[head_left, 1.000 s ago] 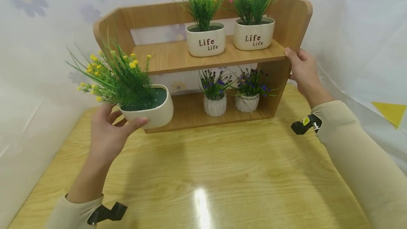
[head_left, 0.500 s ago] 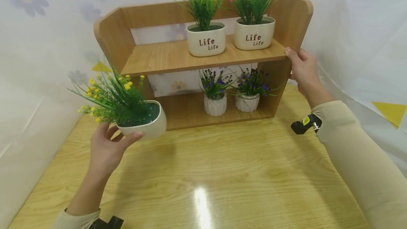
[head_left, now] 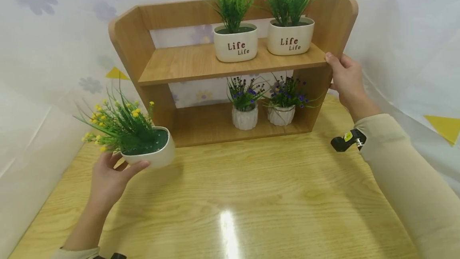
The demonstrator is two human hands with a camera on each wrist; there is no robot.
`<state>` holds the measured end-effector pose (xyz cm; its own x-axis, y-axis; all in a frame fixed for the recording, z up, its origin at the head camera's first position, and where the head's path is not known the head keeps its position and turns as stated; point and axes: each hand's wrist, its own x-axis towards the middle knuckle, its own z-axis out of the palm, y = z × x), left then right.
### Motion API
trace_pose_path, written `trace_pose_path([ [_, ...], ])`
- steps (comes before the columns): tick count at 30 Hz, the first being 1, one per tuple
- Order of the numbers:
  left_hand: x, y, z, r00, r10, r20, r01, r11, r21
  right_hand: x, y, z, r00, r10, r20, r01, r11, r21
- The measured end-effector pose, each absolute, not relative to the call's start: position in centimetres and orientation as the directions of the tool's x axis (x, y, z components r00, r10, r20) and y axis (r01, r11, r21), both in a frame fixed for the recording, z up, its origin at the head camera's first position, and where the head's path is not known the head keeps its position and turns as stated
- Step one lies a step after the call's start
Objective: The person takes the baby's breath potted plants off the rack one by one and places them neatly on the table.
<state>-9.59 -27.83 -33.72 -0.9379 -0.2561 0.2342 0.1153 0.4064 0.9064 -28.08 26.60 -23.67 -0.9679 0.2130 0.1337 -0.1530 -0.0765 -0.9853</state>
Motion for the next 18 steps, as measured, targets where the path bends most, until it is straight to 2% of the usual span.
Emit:
trace_pose_path([
  [5,-9.5,-29.3,-34.5,-0.938,-0.272,0.217,0.103,0.378,0.92,-28.1,26.8,-23.7,-0.967,0.213,0.137,-0.161,-0.101,-0.982],
  [12,-8.9,-31.9,-35.6,-0.937,-0.257,0.238,0.11,0.43,0.896,-28.1,26.7,-23.8,-0.968,0.212,0.136,-0.16,-0.101,-0.982],
  [18,-8.3,-34.2,-36.5,-0.951,-0.243,0.193,0.078,0.415,0.907,-28.1,26.5,-23.8,-0.968,0.212,0.133,-0.155,-0.091,-0.984],
])
